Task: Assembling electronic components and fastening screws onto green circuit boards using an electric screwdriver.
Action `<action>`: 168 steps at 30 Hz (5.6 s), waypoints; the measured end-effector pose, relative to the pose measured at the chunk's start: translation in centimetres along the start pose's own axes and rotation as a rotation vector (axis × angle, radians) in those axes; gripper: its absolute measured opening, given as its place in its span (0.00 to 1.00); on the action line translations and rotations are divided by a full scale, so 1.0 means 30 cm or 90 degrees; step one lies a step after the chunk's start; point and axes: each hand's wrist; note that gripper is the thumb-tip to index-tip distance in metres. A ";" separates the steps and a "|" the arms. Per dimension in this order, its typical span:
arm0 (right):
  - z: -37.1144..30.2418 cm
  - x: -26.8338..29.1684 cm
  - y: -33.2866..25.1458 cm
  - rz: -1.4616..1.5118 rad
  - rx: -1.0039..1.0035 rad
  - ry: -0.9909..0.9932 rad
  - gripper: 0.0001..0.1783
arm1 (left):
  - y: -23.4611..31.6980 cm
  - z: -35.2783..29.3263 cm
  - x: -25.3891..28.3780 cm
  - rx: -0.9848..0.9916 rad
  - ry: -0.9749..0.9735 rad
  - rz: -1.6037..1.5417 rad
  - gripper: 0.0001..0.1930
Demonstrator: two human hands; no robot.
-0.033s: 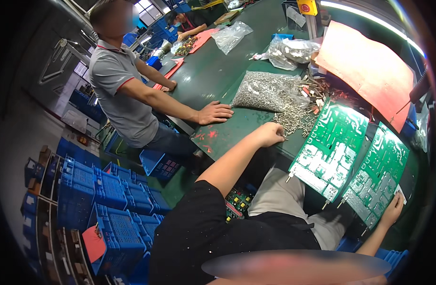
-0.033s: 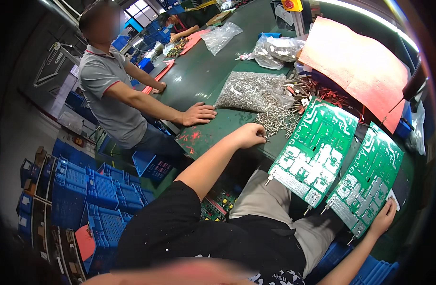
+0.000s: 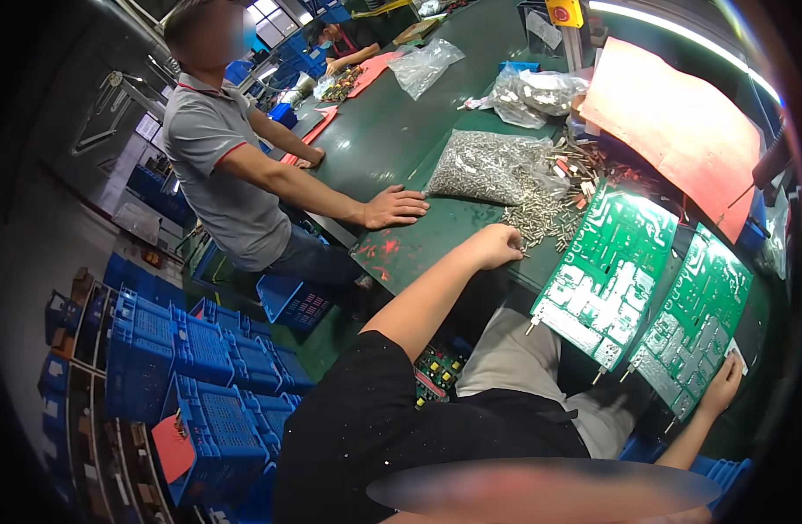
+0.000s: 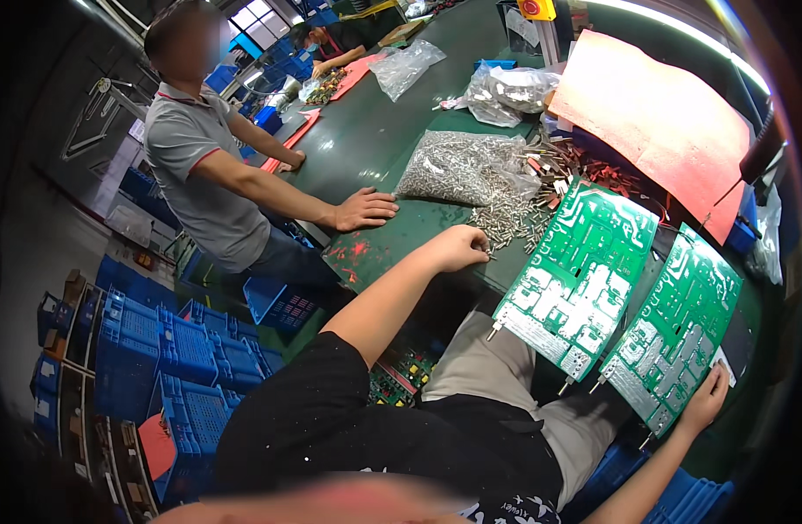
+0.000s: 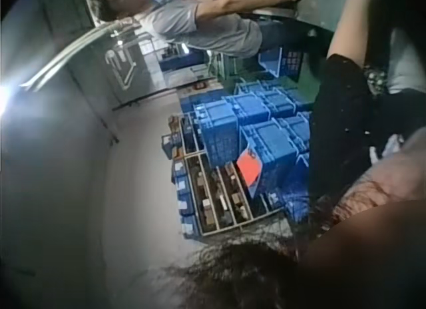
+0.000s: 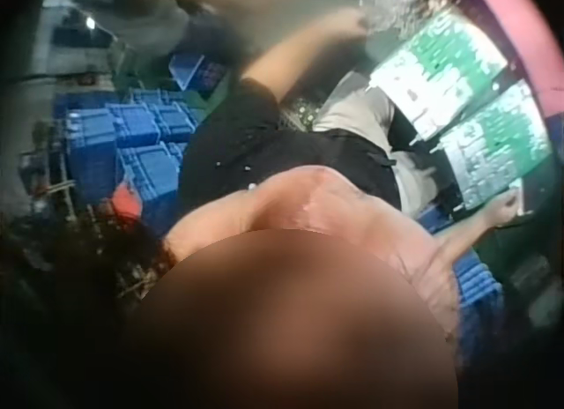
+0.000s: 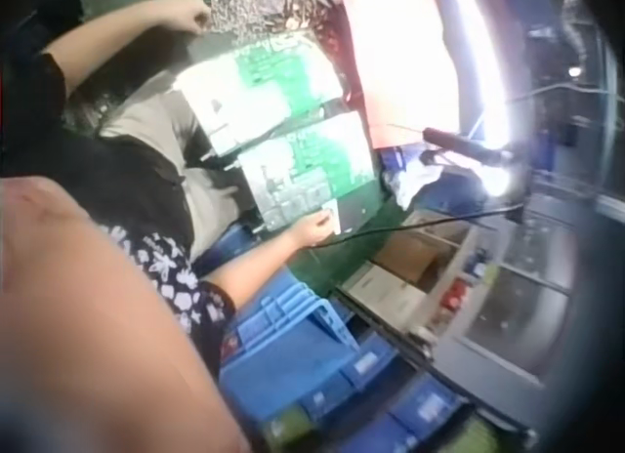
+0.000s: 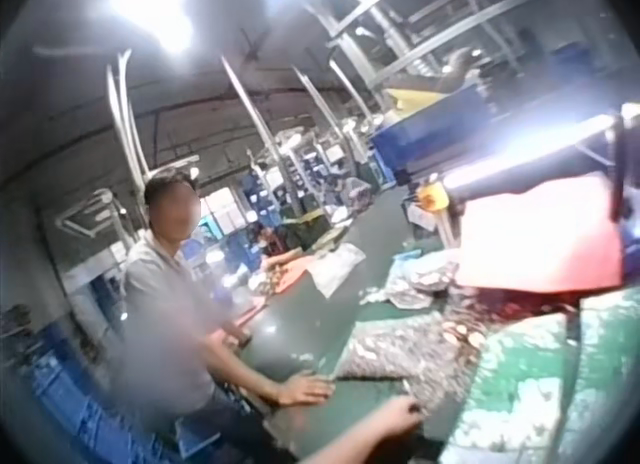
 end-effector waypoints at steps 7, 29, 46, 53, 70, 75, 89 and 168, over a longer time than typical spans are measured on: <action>-0.006 -0.005 0.004 0.003 0.001 0.008 0.18 | 0.045 -0.009 0.001 0.038 0.026 0.058 0.11; 0.002 -0.017 -0.060 -0.101 -0.011 0.022 0.19 | 0.097 -0.068 -0.011 -0.101 0.142 0.369 0.06; -0.029 0.008 -0.109 -0.020 -0.059 0.015 0.18 | 0.122 -0.133 -0.056 0.000 0.214 0.142 0.09; -0.017 0.002 -0.113 -0.045 -0.042 0.012 0.18 | 0.134 -0.129 -0.114 0.053 0.262 0.170 0.12; -0.024 0.007 -0.135 -0.054 -0.010 0.032 0.19 | 0.125 -0.123 -0.095 -0.025 0.240 0.262 0.08; -0.032 0.007 -0.138 -0.062 -0.016 0.029 0.19 | 0.129 -0.123 -0.097 -0.060 0.229 0.311 0.07; -0.003 -0.002 -0.156 -0.024 -0.033 0.060 0.17 | 0.094 -0.112 -0.112 -0.207 0.333 0.325 0.04; -0.106 0.006 -1.160 0.963 0.168 -0.339 0.35 | 0.399 -0.433 -0.204 -0.303 0.148 -0.246 0.07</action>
Point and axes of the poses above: each hand's wrist, its own z-axis towards the middle knuckle, its own x-axis out of the back of the hand, y = z × x, and after that the axes turned 1 degree about -x, right-handed
